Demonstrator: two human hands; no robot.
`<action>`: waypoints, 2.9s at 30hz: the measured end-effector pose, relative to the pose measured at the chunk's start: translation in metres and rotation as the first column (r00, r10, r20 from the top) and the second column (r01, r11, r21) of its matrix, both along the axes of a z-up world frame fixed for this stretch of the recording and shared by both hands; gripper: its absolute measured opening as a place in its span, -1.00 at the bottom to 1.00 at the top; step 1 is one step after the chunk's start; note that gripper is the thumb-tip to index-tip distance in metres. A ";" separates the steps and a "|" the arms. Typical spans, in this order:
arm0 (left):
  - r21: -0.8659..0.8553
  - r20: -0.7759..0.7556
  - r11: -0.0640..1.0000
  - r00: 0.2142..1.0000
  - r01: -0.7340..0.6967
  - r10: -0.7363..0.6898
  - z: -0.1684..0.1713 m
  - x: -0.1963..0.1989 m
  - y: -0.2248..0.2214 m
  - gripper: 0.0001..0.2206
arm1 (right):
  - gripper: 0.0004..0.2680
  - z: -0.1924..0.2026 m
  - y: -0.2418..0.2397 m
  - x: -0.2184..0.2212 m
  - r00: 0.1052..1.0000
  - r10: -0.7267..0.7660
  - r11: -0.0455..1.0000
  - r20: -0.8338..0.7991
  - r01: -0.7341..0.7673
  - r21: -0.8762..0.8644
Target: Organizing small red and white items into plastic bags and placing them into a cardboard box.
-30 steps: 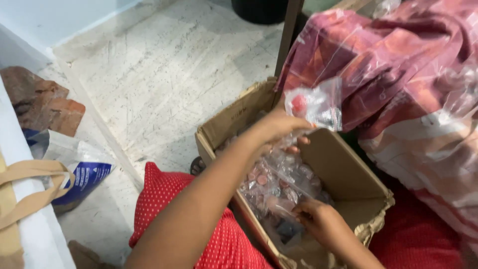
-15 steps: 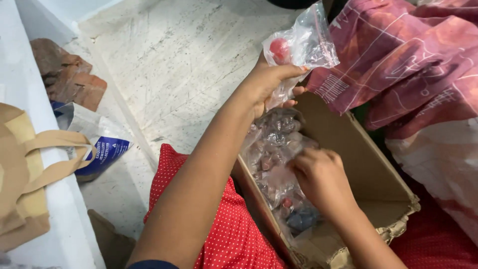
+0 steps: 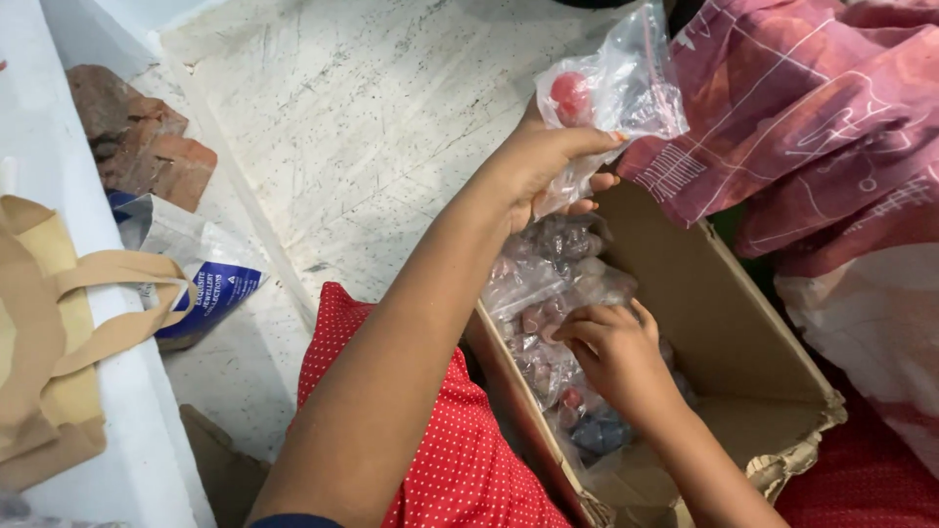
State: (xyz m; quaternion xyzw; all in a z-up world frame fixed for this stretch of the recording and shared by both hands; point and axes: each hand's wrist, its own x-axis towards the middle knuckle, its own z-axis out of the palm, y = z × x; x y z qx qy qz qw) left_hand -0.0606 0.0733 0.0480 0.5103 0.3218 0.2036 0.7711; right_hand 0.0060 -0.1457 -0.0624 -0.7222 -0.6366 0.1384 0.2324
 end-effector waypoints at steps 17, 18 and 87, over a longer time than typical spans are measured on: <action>-0.236 -0.386 0.486 0.377 0.842 -0.842 -0.056 0.022 -0.053 -0.23 | -0.37 0.013 -0.056 0.070 0.153 -0.355 0.924 -0.922 0.210 -0.321; -0.255 -0.401 0.475 0.355 0.842 -0.845 -0.063 0.024 -0.054 -0.23 | -0.34 0.017 -0.063 0.072 0.122 -0.430 0.901 -0.894 0.107 -0.419; -0.481 -0.462 0.150 -0.105 0.864 -0.880 -0.141 0.052 -0.115 -0.36 | -0.67 -0.043 -0.095 0.074 0.645 -0.392 0.918 -0.656 0.317 -0.238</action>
